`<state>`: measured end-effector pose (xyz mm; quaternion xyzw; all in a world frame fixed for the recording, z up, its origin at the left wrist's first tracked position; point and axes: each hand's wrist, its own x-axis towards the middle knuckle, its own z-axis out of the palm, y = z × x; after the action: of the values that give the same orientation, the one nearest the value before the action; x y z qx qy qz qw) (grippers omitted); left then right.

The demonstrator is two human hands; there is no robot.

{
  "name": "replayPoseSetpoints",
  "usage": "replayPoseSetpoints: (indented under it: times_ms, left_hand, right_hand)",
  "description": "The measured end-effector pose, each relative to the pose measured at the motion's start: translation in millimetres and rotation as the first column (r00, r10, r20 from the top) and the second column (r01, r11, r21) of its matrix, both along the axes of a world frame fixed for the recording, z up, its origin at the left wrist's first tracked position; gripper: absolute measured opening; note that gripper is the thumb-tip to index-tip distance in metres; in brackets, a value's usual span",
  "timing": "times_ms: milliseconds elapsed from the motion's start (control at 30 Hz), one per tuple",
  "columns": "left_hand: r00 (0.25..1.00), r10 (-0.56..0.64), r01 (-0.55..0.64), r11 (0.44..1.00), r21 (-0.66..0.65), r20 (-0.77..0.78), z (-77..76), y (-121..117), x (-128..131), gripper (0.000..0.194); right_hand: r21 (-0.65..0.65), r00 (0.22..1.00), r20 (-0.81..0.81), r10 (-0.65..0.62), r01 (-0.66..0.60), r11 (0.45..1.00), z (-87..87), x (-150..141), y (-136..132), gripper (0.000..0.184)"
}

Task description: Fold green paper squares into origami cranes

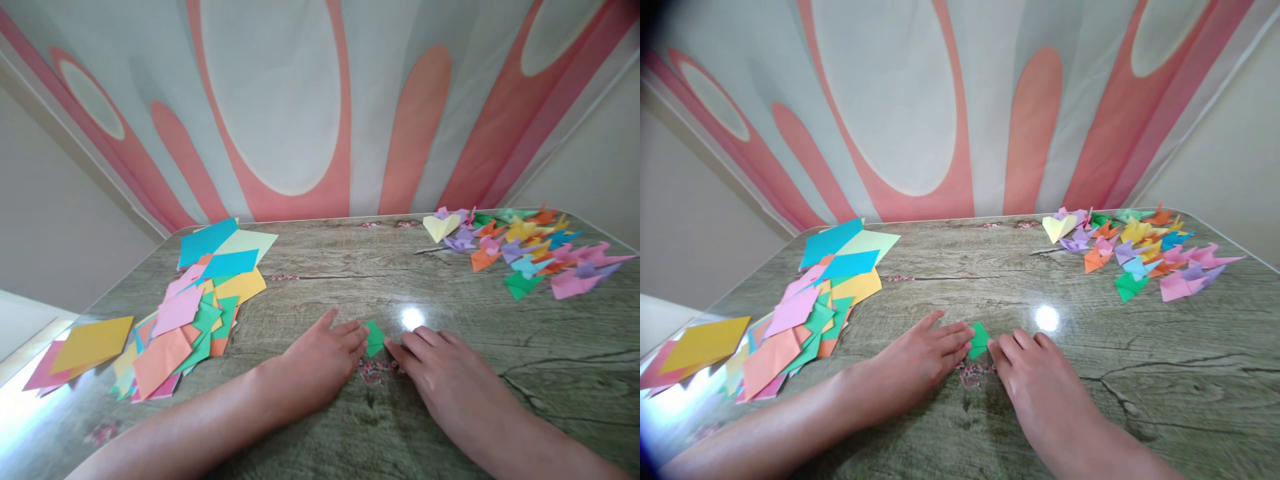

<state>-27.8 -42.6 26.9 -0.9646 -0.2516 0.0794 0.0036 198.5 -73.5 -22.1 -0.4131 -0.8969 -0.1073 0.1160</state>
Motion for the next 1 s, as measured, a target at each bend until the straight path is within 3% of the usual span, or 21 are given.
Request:
replayPoseSetpoints:
  times_ms: [200, 467, 1000]
  left_hand:
    - [1.0, -0.007, 0.008, 1.0, -0.028, 0.022, 0.7, 0, -2, 0.037]
    - [0.998, 0.016, -0.012, 0.998, -0.065, 0.055, 0.3, 2, -6, 0.039]
    - [0.996, 0.046, -0.037, 0.993, -0.115, 0.079, 2.2, 5, -7, 0.036]
  right_hand:
    - [-0.017, 0.999, 0.012, 0.039, -0.039, 0.999, 1.0, -9, -2, 0.038]
    - [0.001, 0.997, 0.077, 0.014, -0.014, 1.0, 7.4, -7, 0, 0.036]
    - [-0.049, 1.0, -0.001, -0.017, 0.017, 0.999, 4.2, 5, 2, 0.036]
